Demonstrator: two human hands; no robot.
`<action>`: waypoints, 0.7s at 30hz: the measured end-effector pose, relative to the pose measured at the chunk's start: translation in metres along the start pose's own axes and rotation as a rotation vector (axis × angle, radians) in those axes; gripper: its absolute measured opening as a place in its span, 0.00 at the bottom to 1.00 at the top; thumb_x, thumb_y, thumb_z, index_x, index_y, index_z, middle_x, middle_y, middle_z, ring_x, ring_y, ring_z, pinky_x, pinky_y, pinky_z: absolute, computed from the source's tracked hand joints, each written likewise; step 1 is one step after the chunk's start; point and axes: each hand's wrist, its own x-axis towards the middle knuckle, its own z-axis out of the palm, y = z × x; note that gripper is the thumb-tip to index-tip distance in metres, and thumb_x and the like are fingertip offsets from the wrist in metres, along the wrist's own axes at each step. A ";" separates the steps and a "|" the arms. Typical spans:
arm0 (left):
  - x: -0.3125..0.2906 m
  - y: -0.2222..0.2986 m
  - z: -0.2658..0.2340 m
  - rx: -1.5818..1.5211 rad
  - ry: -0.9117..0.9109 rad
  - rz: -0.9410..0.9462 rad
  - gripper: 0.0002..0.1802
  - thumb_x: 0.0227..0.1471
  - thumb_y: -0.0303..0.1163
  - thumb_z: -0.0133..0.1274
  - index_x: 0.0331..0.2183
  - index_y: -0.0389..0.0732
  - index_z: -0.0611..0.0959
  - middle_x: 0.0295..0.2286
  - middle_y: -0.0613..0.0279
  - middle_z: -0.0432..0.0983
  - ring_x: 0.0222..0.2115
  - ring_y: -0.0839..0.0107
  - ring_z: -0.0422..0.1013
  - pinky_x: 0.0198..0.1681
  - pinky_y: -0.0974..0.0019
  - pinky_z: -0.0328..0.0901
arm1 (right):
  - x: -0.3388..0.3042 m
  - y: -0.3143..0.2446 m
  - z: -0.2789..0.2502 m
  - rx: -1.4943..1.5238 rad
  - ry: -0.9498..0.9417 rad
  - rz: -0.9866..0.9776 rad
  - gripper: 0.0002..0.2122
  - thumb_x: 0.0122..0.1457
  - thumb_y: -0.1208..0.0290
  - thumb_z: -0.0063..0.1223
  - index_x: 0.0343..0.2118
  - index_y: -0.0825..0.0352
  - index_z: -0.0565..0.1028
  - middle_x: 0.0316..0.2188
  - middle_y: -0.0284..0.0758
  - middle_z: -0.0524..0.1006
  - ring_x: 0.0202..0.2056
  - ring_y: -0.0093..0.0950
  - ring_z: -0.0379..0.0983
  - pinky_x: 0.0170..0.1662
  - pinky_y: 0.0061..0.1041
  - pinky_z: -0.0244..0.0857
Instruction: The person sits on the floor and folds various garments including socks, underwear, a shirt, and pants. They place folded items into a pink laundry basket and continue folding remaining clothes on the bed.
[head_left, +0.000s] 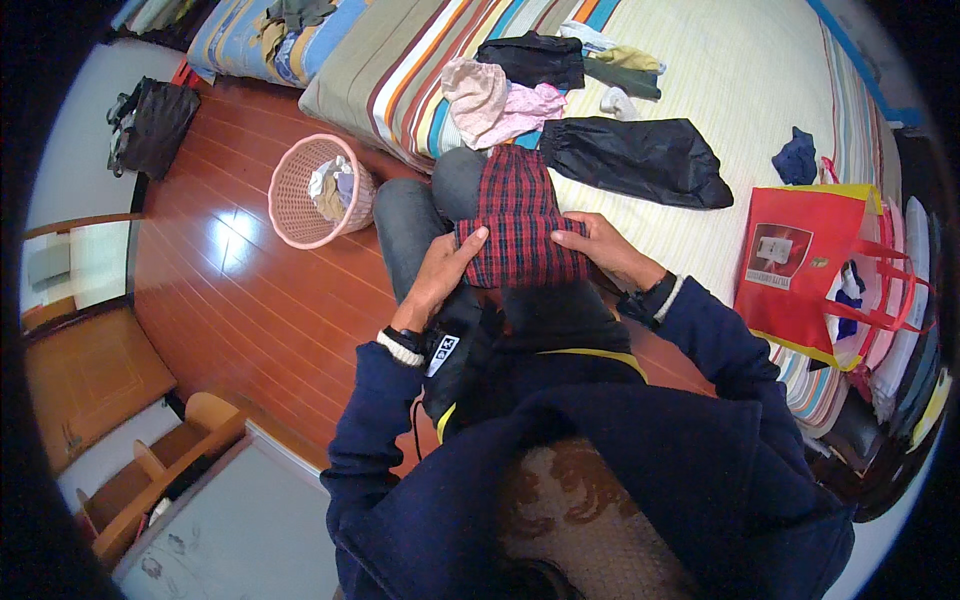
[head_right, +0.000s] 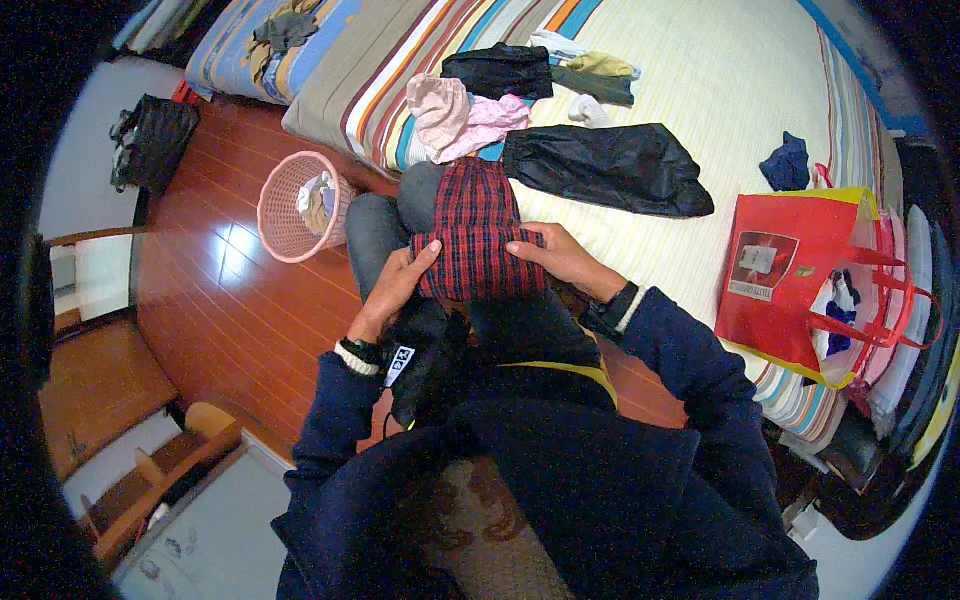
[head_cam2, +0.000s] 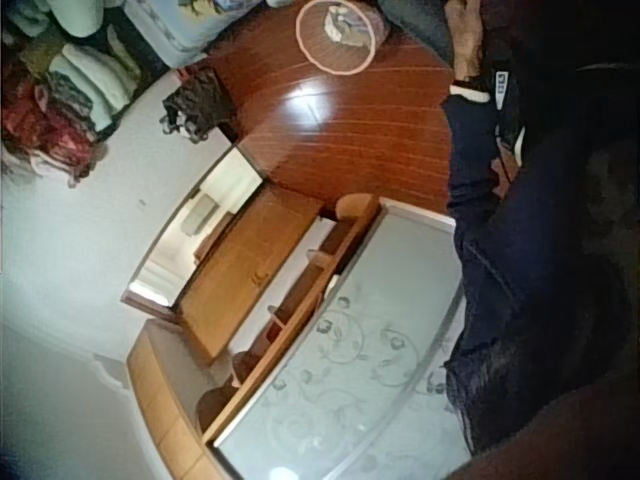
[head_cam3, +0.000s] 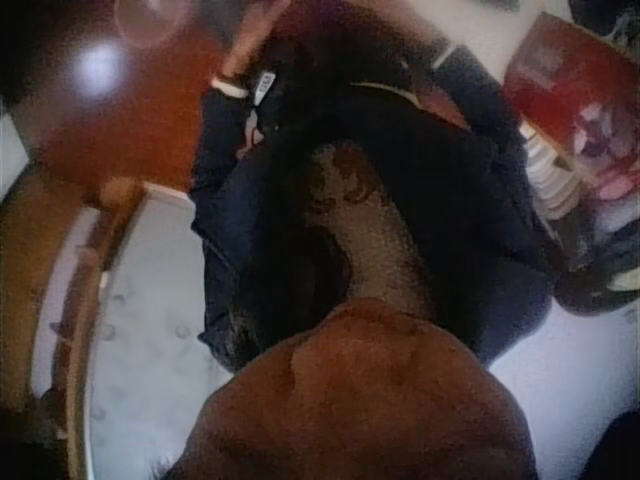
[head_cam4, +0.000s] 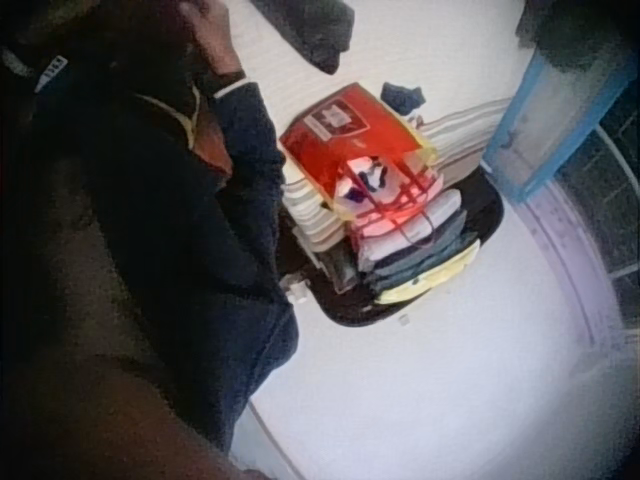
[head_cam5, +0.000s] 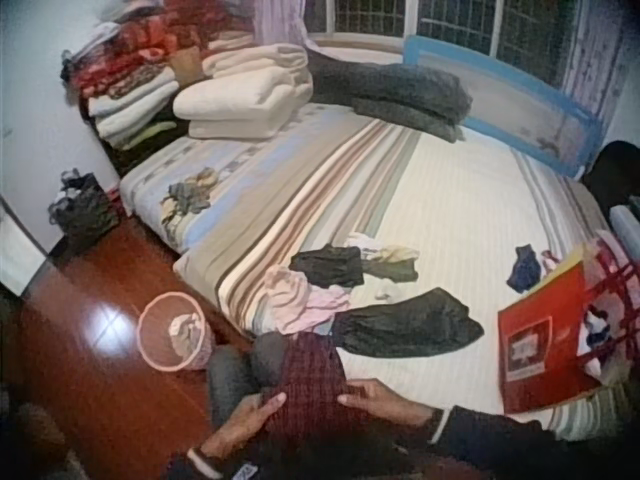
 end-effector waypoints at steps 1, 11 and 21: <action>0.001 0.004 -0.002 0.069 -0.040 0.030 0.25 0.56 0.47 0.48 0.39 0.31 0.79 0.32 0.59 0.78 0.32 0.77 0.72 0.38 0.71 0.65 | -0.005 0.001 -0.001 0.034 -0.027 0.008 0.15 0.59 0.69 0.50 0.44 0.74 0.70 0.40 0.36 0.76 0.40 0.21 0.73 0.46 0.21 0.66; 0.006 0.010 -0.004 0.516 0.292 0.132 0.34 0.48 0.60 0.51 0.35 0.32 0.79 0.24 0.64 0.76 0.26 0.74 0.72 0.27 0.71 0.64 | -0.005 0.012 -0.003 -0.033 0.157 0.090 0.17 0.58 0.68 0.51 0.45 0.75 0.69 0.39 0.36 0.76 0.38 0.21 0.73 0.44 0.20 0.67; -0.061 -0.003 0.044 -0.549 -0.074 -0.013 0.34 0.55 0.50 0.47 0.51 0.31 0.65 0.45 0.49 0.69 0.48 0.64 0.67 0.51 0.63 0.63 | -0.014 -0.038 0.046 0.407 -0.093 -0.073 0.19 0.51 0.76 0.53 0.47 0.68 0.69 0.43 0.35 0.74 0.45 0.26 0.71 0.50 0.26 0.64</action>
